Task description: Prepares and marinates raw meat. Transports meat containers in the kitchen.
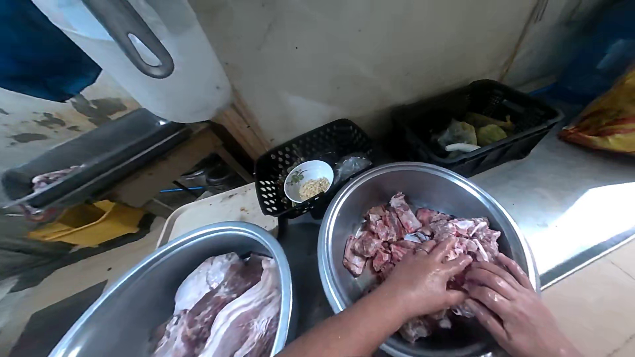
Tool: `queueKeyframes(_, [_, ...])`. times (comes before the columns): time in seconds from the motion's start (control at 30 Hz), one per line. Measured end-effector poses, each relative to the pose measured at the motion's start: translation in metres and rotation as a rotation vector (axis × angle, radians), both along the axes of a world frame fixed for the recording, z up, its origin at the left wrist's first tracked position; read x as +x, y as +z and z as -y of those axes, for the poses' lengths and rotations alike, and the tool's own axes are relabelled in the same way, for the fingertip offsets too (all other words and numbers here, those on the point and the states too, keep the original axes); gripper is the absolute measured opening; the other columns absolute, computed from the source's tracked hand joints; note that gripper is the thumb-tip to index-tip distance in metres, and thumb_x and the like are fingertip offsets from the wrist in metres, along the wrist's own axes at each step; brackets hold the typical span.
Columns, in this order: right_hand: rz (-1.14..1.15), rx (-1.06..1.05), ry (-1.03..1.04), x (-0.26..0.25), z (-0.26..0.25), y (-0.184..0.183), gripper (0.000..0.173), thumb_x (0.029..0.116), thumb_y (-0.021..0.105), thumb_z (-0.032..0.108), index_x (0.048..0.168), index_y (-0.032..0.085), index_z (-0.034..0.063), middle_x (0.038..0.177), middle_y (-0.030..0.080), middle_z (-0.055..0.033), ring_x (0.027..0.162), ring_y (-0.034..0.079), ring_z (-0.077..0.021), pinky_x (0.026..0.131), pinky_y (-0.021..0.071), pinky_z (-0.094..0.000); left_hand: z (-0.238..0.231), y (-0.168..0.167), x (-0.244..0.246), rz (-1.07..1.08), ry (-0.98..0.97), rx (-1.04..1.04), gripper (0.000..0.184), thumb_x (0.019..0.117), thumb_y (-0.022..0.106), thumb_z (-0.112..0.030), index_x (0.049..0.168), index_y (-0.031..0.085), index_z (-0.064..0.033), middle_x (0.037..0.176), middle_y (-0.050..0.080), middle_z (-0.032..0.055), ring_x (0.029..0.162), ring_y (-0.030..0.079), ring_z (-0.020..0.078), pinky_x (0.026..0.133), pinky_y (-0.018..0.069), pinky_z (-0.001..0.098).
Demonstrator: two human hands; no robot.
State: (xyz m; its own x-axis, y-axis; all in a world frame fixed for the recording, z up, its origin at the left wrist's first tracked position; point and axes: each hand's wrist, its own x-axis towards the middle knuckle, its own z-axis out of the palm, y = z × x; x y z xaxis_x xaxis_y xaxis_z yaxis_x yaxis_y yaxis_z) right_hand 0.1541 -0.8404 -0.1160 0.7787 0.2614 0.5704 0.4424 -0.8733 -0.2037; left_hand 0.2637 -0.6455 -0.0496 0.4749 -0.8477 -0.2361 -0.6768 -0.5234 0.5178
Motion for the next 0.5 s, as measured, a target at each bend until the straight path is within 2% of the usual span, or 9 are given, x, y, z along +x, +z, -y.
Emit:
queueKeyframes(0.13, [0.015,-0.028,-0.02,-0.004,-0.002,-0.002,0.04,0.1065,0.04,0.048,0.092,0.068,0.0244,0.102,0.07,0.0043,0.121,0.059,-0.0149,0.122,0.0253,-0.0476,-0.003,-0.005,0.016,-0.051,0.013,-0.049,0.041,0.1055,0.05,-0.029,0.146,0.056,-0.0275,0.168,0.029,0.0012,0.145,0.044,0.0265,0.109,0.0448,0.0529])
queueKeyframes(0.2, [0.017,-0.055,-0.038,-0.008,-0.001,-0.006,0.042,0.1059,0.04,0.047,0.086,0.068,0.0231,0.093,0.069,0.0037,0.113,0.062,-0.0155,0.121,0.0263,-0.0464,-0.006,-0.008,0.026,-0.103,0.086,-0.091,0.038,0.1074,0.047,-0.032,0.143,0.059,-0.0254,0.164,0.037,0.0038,0.141,0.05,0.0244,0.11,0.0458,0.0514])
queueKeyframes(0.3, [-0.025,-0.061,-0.068,-0.012,0.004,-0.013,0.05,0.105,0.036,0.041,0.078,0.07,0.0157,0.081,0.072,-0.0025,0.09,0.071,-0.0208,0.111,0.0417,-0.0503,-0.014,-0.016,0.043,-0.208,0.22,-0.177,0.038,0.1078,0.049,-0.033,0.141,0.061,-0.0187,0.154,0.05,0.0061,0.139,0.051,0.0208,0.115,0.0411,0.0467])
queueKeyframes(0.4, [-0.072,-0.026,-0.089,-0.013,0.007,-0.014,0.05,0.1059,0.035,0.04,0.079,0.07,0.0139,0.083,0.072,-0.0051,0.092,0.071,-0.0232,0.11,0.0422,-0.0513,-0.029,-0.029,0.057,-0.304,0.363,-0.23,0.038,0.1083,0.049,-0.027,0.142,0.058,-0.0109,0.14,0.061,0.0137,0.128,0.059,0.0254,0.111,0.0444,0.0481])
queueKeyframes(0.5, [-0.132,0.017,-0.112,-0.01,0.002,-0.008,0.039,0.1015,0.046,0.04,0.089,0.074,0.016,0.098,0.074,-0.0057,0.103,0.07,-0.0267,0.102,0.0504,-0.0501,-0.042,-0.047,0.056,-0.338,0.472,-0.216,0.042,0.1072,0.049,-0.028,0.146,0.052,-0.0125,0.139,0.061,0.0149,0.123,0.062,0.0256,0.106,0.048,0.0486])
